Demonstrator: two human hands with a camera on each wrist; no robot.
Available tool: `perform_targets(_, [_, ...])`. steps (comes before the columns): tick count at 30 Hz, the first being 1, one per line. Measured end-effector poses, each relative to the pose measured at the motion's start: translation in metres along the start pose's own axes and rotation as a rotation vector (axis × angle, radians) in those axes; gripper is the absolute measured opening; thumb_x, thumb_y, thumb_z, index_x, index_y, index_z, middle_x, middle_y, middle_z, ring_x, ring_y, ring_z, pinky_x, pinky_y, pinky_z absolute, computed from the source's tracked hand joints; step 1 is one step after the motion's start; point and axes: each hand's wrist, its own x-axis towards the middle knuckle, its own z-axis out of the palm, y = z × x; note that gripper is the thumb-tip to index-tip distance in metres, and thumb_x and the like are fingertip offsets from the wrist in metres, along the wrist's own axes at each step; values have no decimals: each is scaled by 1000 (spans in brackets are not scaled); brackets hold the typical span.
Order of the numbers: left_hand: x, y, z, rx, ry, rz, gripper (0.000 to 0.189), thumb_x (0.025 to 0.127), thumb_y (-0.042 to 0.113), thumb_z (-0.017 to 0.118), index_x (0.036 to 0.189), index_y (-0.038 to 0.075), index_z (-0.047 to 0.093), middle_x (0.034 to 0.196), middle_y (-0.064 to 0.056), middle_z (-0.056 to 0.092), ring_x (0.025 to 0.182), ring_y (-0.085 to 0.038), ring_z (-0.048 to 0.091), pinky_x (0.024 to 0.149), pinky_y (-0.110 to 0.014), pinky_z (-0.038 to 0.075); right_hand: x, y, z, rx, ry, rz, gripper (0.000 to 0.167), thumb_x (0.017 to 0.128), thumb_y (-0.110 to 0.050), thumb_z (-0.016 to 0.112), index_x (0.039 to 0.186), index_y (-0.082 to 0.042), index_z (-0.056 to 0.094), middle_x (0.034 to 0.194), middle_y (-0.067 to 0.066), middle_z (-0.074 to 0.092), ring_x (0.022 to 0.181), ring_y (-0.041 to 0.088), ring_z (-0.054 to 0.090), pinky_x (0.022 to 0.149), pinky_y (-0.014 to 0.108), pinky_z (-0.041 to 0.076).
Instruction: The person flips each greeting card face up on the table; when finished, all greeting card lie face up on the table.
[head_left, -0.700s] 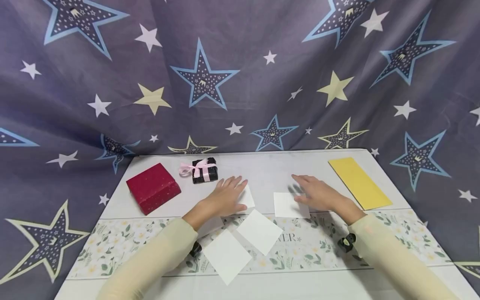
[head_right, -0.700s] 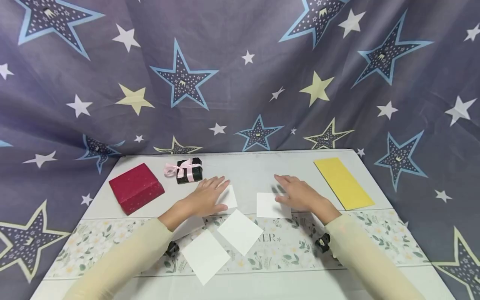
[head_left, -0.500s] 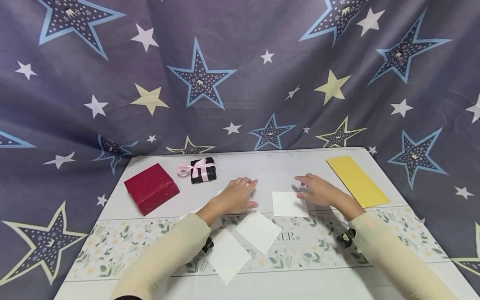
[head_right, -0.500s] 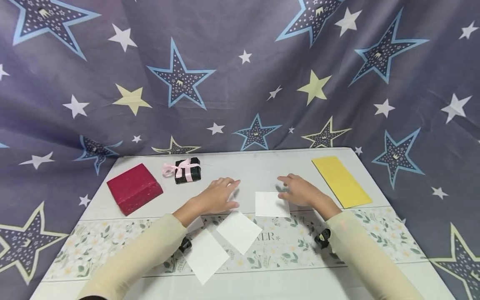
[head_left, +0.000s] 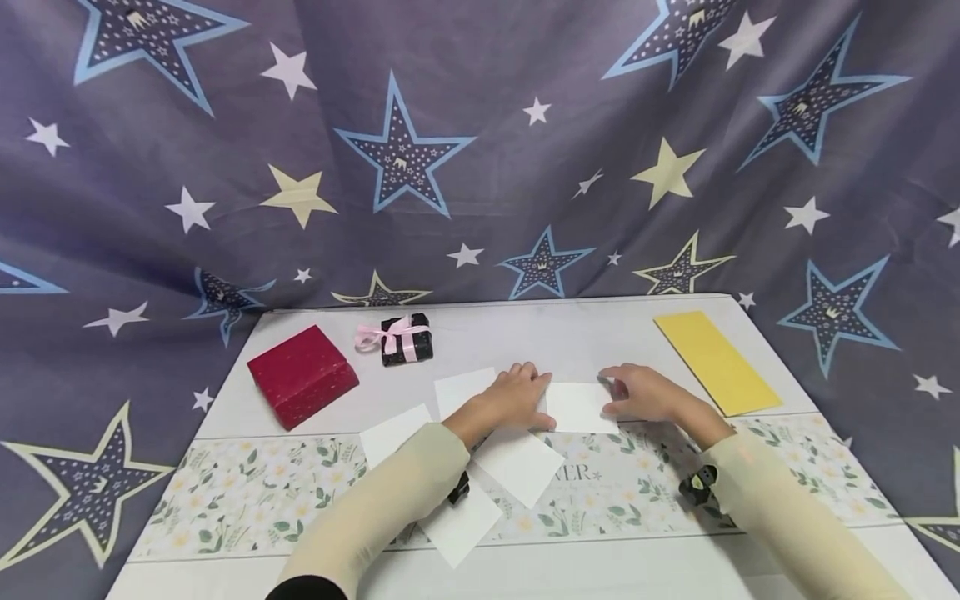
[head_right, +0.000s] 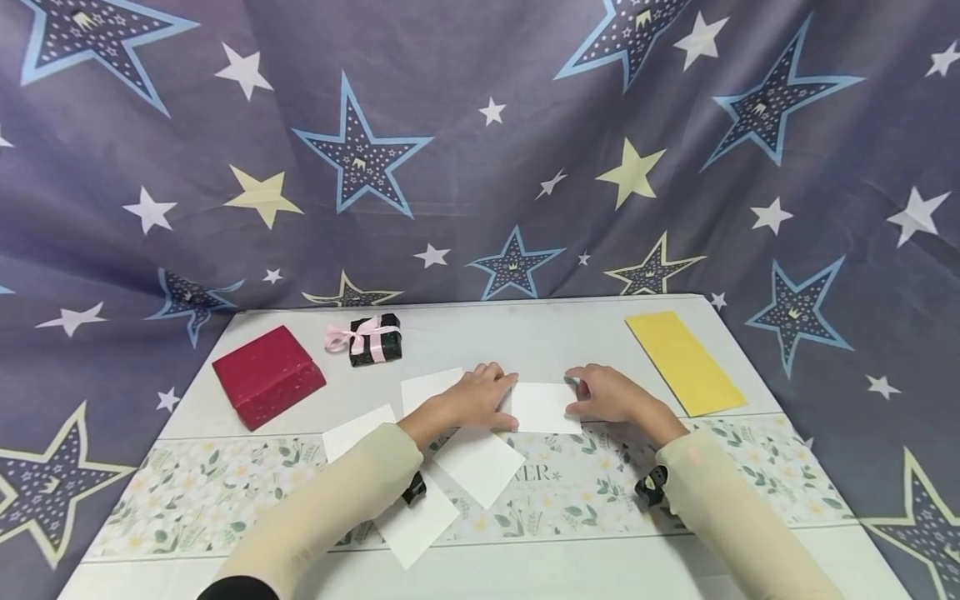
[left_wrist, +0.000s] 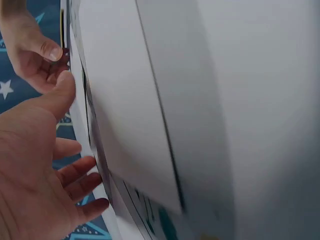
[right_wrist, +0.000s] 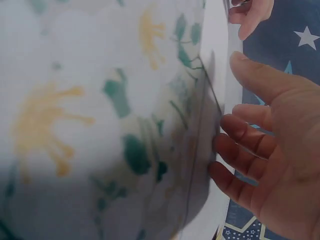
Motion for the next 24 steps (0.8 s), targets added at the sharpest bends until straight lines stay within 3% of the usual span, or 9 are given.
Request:
perform_targets(8, [0, 8, -2, 35, -47, -41, 90, 88, 65, 67, 156, 14, 40, 139, -7, 47, 117, -19, 43, 101, -35, 43, -2, -3, 9, -80, 27, 52, 65, 82, -30, 86, 134, 1, 63, 100, 4, 64, 87, 15, 57, 82, 40, 52])
perform_targets(18, [3, 8, 0, 55, -13, -31, 83, 85, 66, 70, 147, 15, 50, 135, -7, 49, 113, -19, 45, 97, -35, 45, -2, -3, 13, -77, 73, 98, 63, 78, -31, 88, 129, -3, 65, 103, 4, 65, 92, 17, 59, 88, 43, 53])
perform_targets(24, [4, 9, -1, 56, 16, -34, 82, 82, 65, 74, 142, 13, 53, 135, -8, 50, 111, -19, 47, 96, -35, 47, 0, -3, 12, -27, 65, 93, 64, 77, -29, 90, 127, -5, 59, 101, 5, 65, 89, 17, 59, 83, 41, 53])
